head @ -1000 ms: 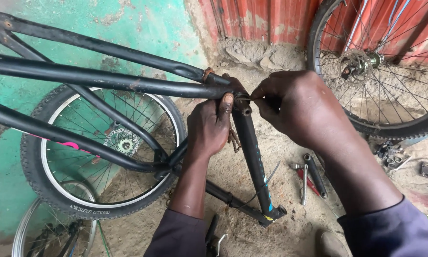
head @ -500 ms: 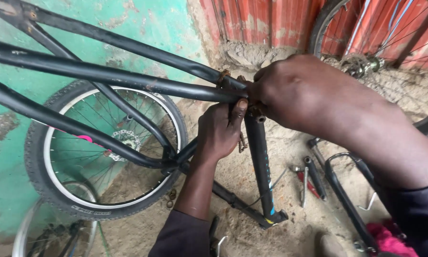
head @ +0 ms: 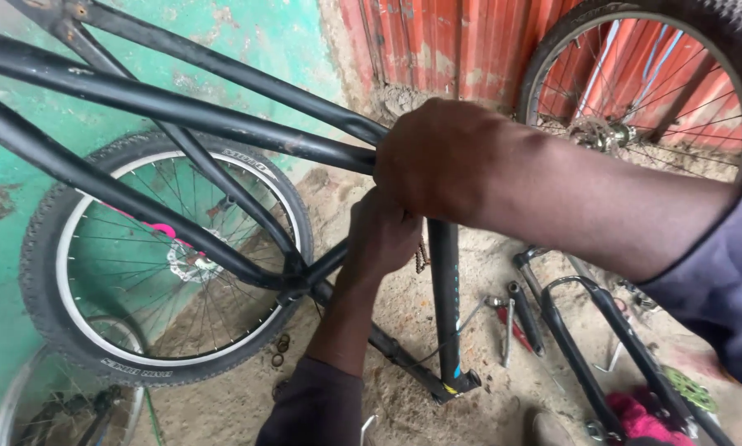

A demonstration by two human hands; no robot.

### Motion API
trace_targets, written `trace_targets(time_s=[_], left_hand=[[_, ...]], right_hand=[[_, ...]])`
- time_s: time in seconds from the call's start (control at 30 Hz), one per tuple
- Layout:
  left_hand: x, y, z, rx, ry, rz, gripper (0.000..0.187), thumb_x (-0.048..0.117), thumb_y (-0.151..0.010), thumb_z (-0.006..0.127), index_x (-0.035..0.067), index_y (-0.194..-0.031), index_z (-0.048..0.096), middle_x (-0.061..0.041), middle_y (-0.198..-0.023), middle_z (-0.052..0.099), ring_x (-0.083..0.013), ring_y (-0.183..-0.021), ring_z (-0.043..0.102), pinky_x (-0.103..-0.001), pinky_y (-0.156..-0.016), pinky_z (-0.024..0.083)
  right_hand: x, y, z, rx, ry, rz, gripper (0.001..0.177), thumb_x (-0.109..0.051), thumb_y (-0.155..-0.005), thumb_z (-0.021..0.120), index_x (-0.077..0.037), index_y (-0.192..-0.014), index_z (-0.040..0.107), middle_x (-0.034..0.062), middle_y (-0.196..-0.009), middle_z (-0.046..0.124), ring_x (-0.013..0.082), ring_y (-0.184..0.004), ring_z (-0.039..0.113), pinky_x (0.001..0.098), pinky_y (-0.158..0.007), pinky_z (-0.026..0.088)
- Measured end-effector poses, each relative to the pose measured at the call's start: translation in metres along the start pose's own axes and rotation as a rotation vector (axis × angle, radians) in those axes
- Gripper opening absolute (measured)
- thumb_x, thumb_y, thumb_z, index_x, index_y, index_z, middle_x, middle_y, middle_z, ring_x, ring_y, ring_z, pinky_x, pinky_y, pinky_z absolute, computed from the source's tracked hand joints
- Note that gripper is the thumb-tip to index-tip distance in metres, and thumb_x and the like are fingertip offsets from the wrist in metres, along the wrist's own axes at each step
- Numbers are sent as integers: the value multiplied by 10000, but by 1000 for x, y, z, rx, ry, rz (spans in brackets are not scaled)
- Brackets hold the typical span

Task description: The person uses a small metal tool to scrape and clean the inside of the bicycle frame's head tube. They repeatedly insert the tool into the tube and rotate it to remove debris. The person then inserts a headset bearing into the cleaned tube and taps it into place.

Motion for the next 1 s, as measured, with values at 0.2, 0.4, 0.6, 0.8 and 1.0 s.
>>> trace_targets(time_s=[0.2,0.4,0.6,0.8,1.0], left_hand=[[9,-7,-25,-137,63,-197,405,374,-978,488,43,-864,691,-168,-762,703,-399,-636,625,-503,-611,443],[10,-8,-36,-291,79,-267,438,394,-989,407,63,-920,685,-180,-816,718,-440,-944,706,-606,-826,550],[16,-8,-36,-303,97,-216,513,463,-1022,350,89,-960,696,-153,-825,724,-407,-940,719,-592,-822,570],[11,-6,-28,-170,46,-200,709,611,-973,294,28,-849,677,-177,-724,681,-408,-648,637,-511,-641,447],[7,-8,-31,-161,27,-303,626,579,-982,326,84,-1019,708,-129,-776,729,-373,-657,680,-472,-621,469]], right_hand=[[2,7,-9,16,-35,-9,360,-250,-1072,422,-109,-1046,752,87,-909,749,208,-726,704,392,-761,615],[-8,14,-21,-11,-181,92,433,-266,-1059,380,-94,-980,770,91,-913,740,204,-751,666,414,-771,555],[16,-39,10,65,329,-233,179,-207,-816,701,-58,-875,783,165,-814,754,386,-894,757,528,-717,642],[7,9,-4,121,244,-18,228,-202,-970,570,-175,-1100,755,61,-946,778,243,-738,770,399,-730,646],[72,27,72,350,-318,453,249,-269,-989,681,-114,-1178,730,109,-1069,805,282,-787,822,410,-767,712]])
Point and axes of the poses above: each hand's wrist, its own y-axis away from the middle knuckle, its own z-axis out of the palm, x = y × z, the point moved 2 cm from there along -y, towards the middle knuckle
